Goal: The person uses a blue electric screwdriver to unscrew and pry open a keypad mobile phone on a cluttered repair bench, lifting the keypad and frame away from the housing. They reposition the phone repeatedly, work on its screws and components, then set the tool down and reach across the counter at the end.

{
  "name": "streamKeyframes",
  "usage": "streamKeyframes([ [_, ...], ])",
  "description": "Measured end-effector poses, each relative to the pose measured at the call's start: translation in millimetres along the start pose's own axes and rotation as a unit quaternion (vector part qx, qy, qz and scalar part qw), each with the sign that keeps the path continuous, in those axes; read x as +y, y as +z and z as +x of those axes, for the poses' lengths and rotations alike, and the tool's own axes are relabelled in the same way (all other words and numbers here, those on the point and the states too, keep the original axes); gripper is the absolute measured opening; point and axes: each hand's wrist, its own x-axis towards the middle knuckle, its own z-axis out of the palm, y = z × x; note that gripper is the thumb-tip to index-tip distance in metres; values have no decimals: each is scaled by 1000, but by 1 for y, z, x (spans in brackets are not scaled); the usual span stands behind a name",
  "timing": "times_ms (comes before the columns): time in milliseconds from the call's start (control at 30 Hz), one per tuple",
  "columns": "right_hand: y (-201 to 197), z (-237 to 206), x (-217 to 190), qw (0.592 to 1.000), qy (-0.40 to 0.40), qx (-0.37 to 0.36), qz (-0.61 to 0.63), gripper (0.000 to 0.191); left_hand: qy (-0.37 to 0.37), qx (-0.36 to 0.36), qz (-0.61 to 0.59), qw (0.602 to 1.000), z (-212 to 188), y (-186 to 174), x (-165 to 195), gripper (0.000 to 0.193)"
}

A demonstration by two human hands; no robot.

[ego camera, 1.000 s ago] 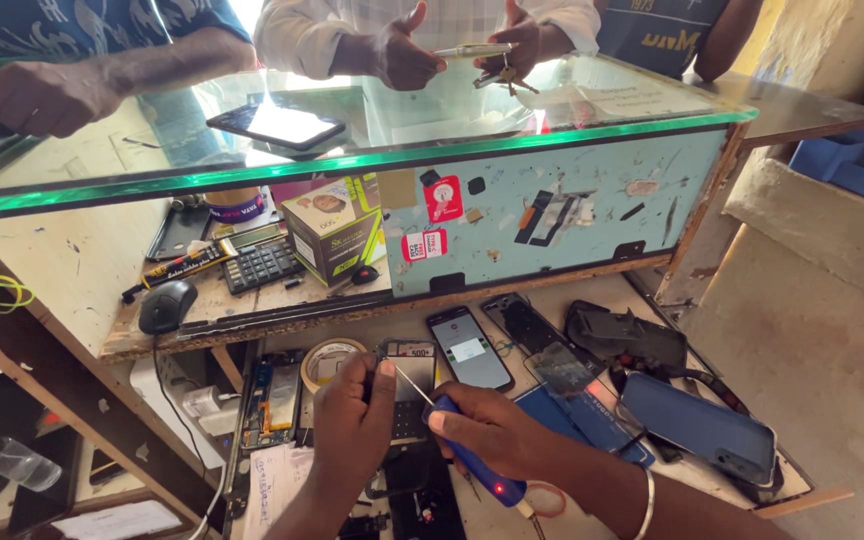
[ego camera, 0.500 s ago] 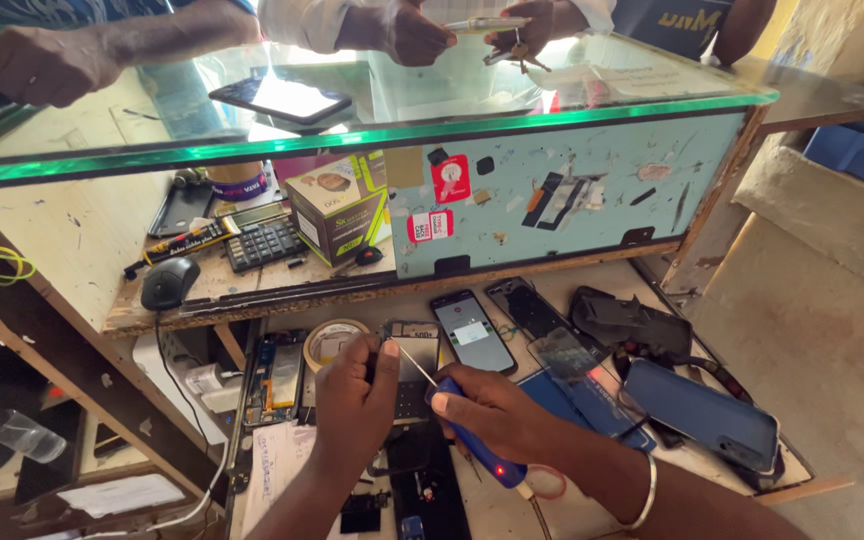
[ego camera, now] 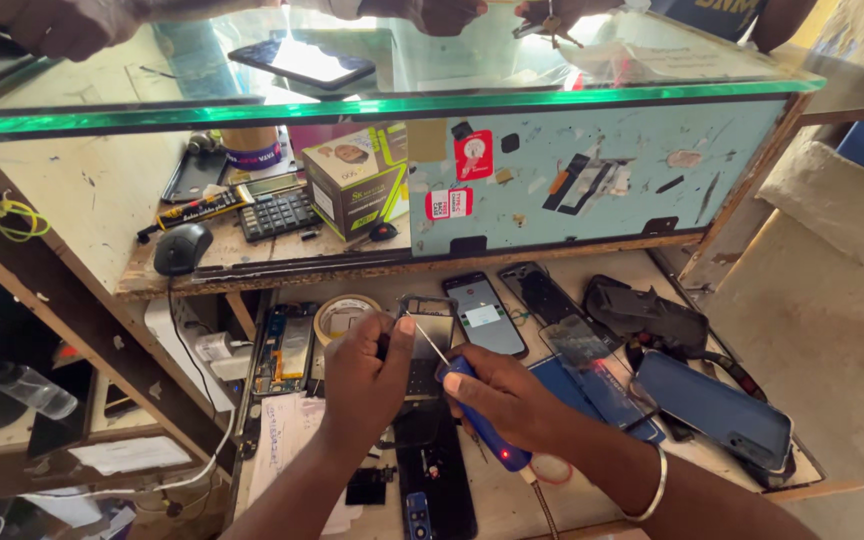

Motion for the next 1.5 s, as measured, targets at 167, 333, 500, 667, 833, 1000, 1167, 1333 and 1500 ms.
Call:
streamKeyframes([
  [167, 3, 1, -1, 1000, 3, 11, -21, 37, -4, 1, -6, 1000, 0, 0, -2, 32],
  [333, 4, 2, -1, 1000, 6, 9, -23, 38, -8, -4, 7, 1000, 0, -2, -3, 36],
  [500, 4, 2, -2, 1000, -1, 8, -28, 40, -4, -4, -3, 1000, 1, -2, -3, 37],
  [667, 3, 1, -2, 999, -3, 12, -40, 42, -11, -5, -2, 1000, 2, -2, -3, 39],
  [833, 5, 2, -1, 999, -7, 16, -48, 42, -4, -9, -5, 1000, 3, -3, -4, 43],
  [1000, 7, 1, -3, 997, -13, 34, -66, 42, 5, -5, -7, 1000, 2, -3, -1, 44],
  [1167, 9, -1, -6, 994, -15, 48, -97, 46, -1, -2, 13, 1000, 1, -2, 2, 45],
  [1333, 10, -2, -7, 992, -29, 52, -113, 48, -6, -3, 6, 1000, 1, -2, 2, 46],
  [1500, 9, -2, -7, 990, -31, 55, -128, 51, -10, -3, 5, 1000, 0, -1, 1, 48],
])
